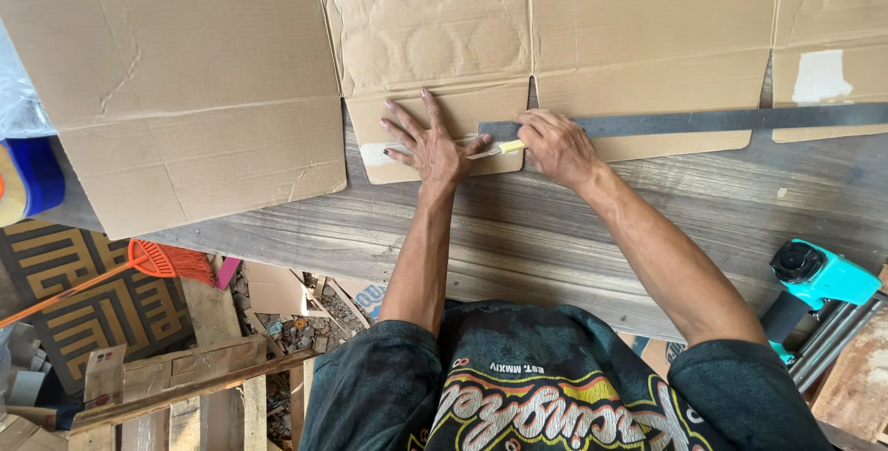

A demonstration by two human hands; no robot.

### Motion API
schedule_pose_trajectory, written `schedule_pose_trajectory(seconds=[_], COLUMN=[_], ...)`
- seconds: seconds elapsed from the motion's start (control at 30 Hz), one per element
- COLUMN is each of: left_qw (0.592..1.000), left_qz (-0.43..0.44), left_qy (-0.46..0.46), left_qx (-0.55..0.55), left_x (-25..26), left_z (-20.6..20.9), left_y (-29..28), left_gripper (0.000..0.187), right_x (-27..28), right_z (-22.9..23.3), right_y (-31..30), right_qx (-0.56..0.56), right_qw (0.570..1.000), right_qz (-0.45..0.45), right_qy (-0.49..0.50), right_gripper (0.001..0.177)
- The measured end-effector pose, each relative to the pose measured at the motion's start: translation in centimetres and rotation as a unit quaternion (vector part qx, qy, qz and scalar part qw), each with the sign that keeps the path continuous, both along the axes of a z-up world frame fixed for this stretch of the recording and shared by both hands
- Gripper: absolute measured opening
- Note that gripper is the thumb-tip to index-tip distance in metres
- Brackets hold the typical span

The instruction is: The person uses a metal ruler and a utility knife to cut straight lines on a large piece of cardboard laid on a workbench. They repeatedly position the ruler, score the cardboard, and fold the cut sections to separate them.

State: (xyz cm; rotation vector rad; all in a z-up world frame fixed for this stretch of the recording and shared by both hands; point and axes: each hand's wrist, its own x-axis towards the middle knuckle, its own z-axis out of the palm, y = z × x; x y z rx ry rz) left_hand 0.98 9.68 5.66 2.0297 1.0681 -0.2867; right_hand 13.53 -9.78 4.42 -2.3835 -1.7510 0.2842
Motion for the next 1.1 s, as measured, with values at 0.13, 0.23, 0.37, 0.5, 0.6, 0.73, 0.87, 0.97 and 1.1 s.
schedule_pose_trajectory(seconds=[0.13, 0.23, 0.37, 0.5, 0.6, 0.73, 0.87, 0.97, 1.1], left_qw=[1.0, 1.0, 1.0, 1.0, 0.999, 0.999, 1.0, 1.0, 1.0], left_qz=[-0.003, -0.008, -0.016, -0.02, -0.022, -0.014, -0.017, -0.013, -0.012], left_qy=[0.002, 0.003, 0.013, 0.016, 0.029, 0.024, 0.011, 0.007, 0.007], left_qx=[0.001, -0.001, 0.009, 0.013, 0.015, 0.021, 0.015, 0.013, 0.017], left_x=[-0.1, -0.2, 0.0, 0.0, 0.1, 0.1, -0.2, -0.4, -0.1], left_z=[-0.3, -0.5, -0.6, -0.3, -0.2, -0.6, -0.5, -0.6, -0.5], left_y=[0.5, 0.3, 0.3, 0.4, 0.3, 0.4, 0.3, 0.4, 0.3], left_gripper=[0.133, 0.134, 0.133, 0.132, 0.131, 0.129, 0.13, 0.13, 0.13], right_x=[0.5, 0.5, 0.7, 1.0, 1.0, 1.3, 1.0, 0.9, 0.8], right_z=[0.3, 0.5, 0.5, 0.0, -0.4, -0.9, -1.3, -2.5, -2.4], right_y=[-1.1, -1.1, -1.0, -0.9, -1.1, -0.9, -1.1, -1.4, -1.3], right_qx=[0.029, 0.021, 0.024, 0.036, 0.04, 0.052, 0.072, 0.094, 0.108], right_qw=[1.0, 1.0, 0.999, 0.998, 0.998, 0.997, 0.996, 0.993, 0.991], right_qz=[0.011, 0.013, 0.03, 0.043, 0.045, 0.045, 0.043, 0.04, 0.034], right_qy=[-0.004, -0.007, -0.011, -0.027, -0.017, -0.026, -0.038, -0.06, -0.076], right_gripper=[0.005, 0.011, 0.01, 0.011, 0.011, 0.011, 0.013, 0.016, 0.016])
